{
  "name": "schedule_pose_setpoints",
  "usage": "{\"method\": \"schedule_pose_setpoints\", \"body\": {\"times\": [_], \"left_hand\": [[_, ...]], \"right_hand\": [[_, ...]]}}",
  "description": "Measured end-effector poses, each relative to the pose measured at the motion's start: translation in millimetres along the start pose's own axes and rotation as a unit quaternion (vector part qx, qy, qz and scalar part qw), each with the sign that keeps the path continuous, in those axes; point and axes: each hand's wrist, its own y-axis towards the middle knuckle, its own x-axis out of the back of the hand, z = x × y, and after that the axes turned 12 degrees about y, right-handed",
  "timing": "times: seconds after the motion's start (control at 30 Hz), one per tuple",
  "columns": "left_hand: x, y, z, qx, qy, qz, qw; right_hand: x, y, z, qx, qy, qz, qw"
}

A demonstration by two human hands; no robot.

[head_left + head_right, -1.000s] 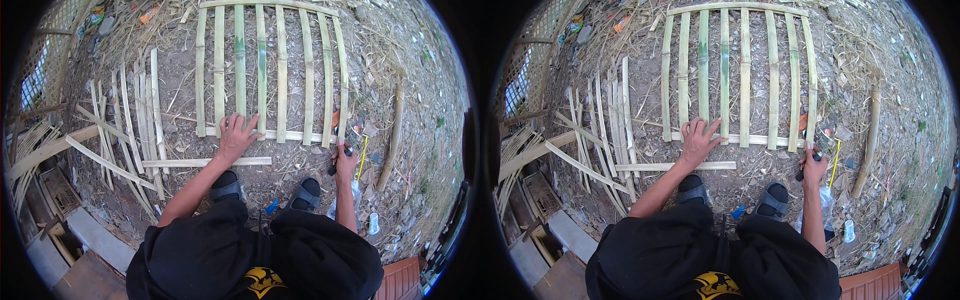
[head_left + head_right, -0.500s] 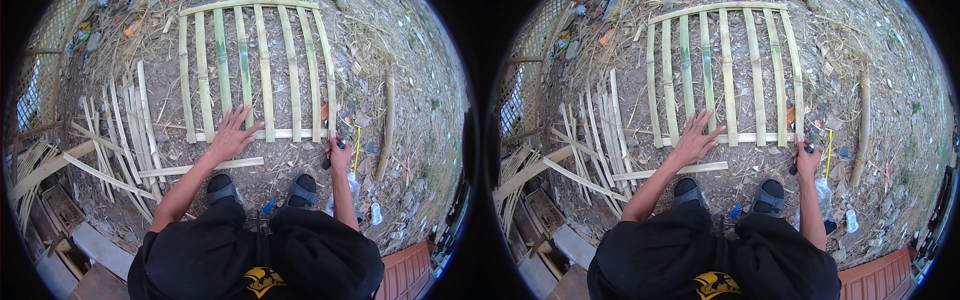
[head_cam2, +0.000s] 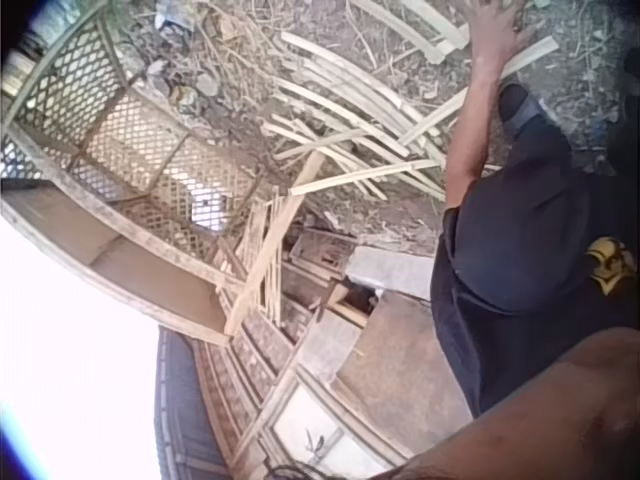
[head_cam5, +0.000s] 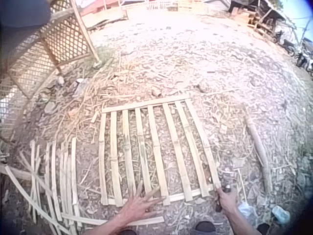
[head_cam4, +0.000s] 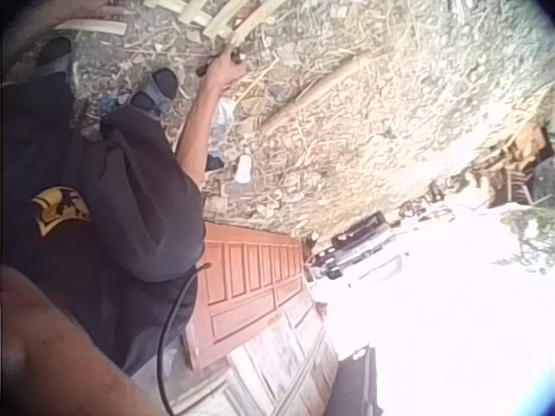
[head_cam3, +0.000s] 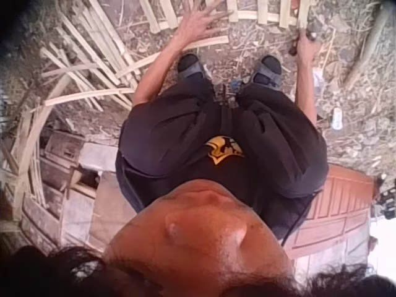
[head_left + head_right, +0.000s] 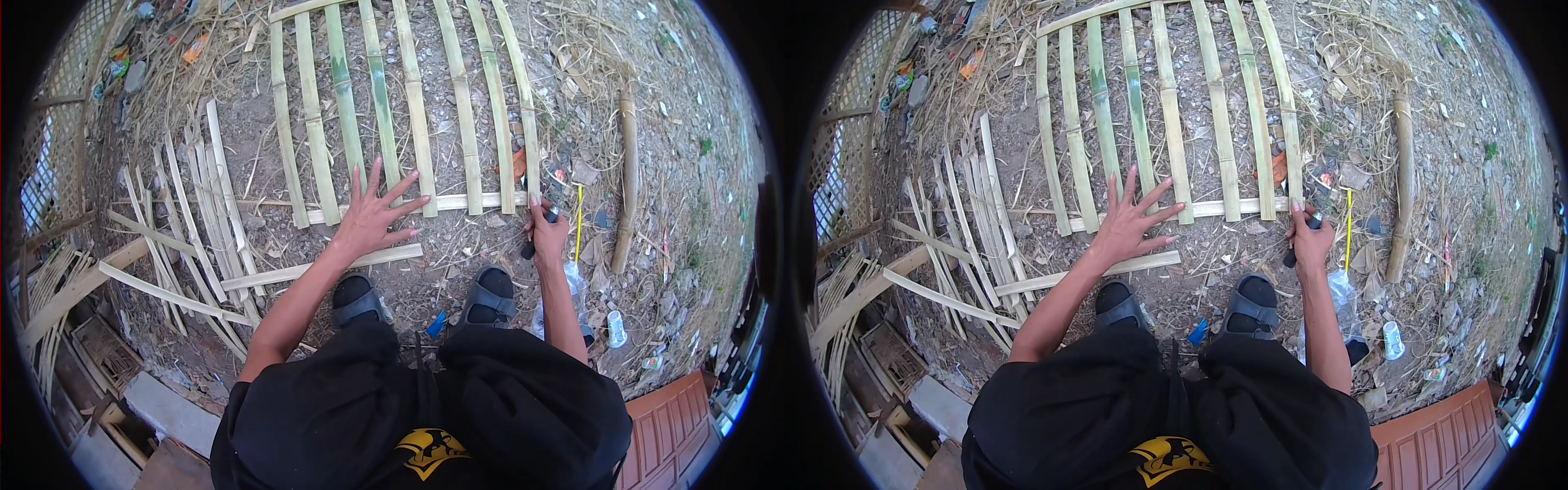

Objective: The person constructs a bamboo lattice by arranging split bamboo strips and securing a cross-piece using a machete and a length of bamboo to hammer small wooden pins.

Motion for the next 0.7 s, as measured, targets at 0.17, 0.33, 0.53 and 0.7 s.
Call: {"method": "schedule_pose_setpoints", "body": {"times": [0.17, 0.33, 0.53, 0.7], "left_hand": [[-1, 0, -1, -0.014, 0.011, 0.012, 1.000], [-5, 8, -10, -0.024, -0.020, -0.047, 0.998], [-11, 15, -23, -0.001, -0.006, -0.144, 0.990], [-12, 15, -26, 0.015, -0.013, -0.155, 0.988]], "right_hand": [[-1, 1, 0, -0.003, 0.000, 0.004, 1.000], [2, 1, 0, -0.006, -0.016, 0.001, 1.000], [2, 0, 0, -0.002, -0.020, 0.010, 1.000], [-3, -7, 4, -0.011, -0.012, -0.008, 1.000]]}}
